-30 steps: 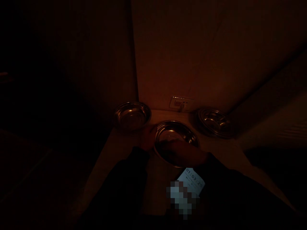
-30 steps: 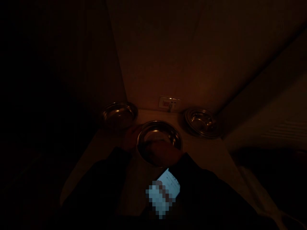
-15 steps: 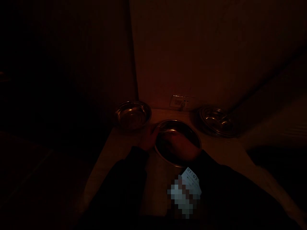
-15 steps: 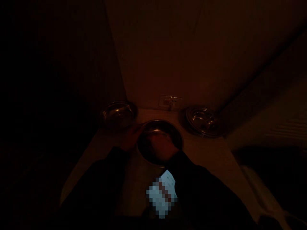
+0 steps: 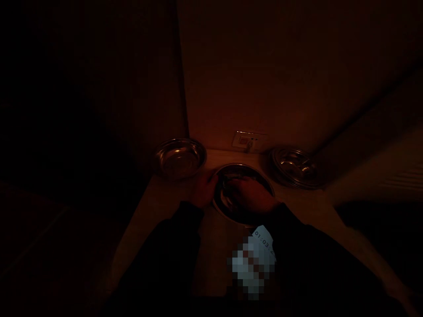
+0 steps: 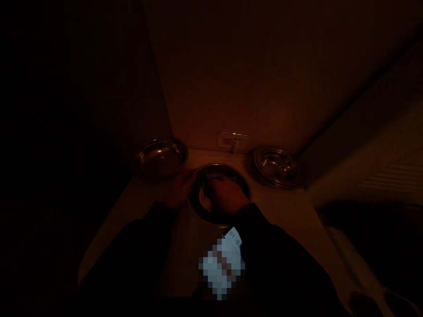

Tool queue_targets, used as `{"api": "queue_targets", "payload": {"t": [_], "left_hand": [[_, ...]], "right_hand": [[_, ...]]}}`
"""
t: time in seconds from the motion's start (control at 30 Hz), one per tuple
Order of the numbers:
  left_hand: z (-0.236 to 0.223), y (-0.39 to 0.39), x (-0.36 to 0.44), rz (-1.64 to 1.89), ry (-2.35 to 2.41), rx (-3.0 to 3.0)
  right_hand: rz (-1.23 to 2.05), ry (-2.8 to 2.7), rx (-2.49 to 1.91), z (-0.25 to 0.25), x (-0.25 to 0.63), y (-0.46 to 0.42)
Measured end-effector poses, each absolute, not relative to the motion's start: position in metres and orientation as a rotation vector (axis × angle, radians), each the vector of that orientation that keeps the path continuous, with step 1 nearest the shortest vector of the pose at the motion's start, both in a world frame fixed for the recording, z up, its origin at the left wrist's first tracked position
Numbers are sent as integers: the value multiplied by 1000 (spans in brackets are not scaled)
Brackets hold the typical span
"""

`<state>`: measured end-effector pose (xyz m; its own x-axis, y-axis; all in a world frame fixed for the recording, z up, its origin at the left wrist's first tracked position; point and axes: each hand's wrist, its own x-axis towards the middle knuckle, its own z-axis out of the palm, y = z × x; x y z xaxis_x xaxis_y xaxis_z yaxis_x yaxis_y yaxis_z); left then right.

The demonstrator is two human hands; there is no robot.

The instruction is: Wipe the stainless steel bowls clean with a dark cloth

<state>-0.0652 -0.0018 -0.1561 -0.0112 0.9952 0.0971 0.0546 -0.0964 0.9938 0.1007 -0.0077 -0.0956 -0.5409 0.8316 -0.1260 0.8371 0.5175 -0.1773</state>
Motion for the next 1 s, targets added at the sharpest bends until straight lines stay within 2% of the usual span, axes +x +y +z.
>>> {"api": "queue_targets", "payload": {"t": [0.17,0.63,1.0], "left_hand": [[-154,-1,-66,1288,1277,1278],[-147,-7,-65,1237,1263,1269],[-146,-4,-65,1300,1352,1221]], "right_hand": [[-411,2743,1317,-90,99,-17],[-234,2557,1631,-99,113,4],[-268,2581,1533,-90,112,-7]]}}
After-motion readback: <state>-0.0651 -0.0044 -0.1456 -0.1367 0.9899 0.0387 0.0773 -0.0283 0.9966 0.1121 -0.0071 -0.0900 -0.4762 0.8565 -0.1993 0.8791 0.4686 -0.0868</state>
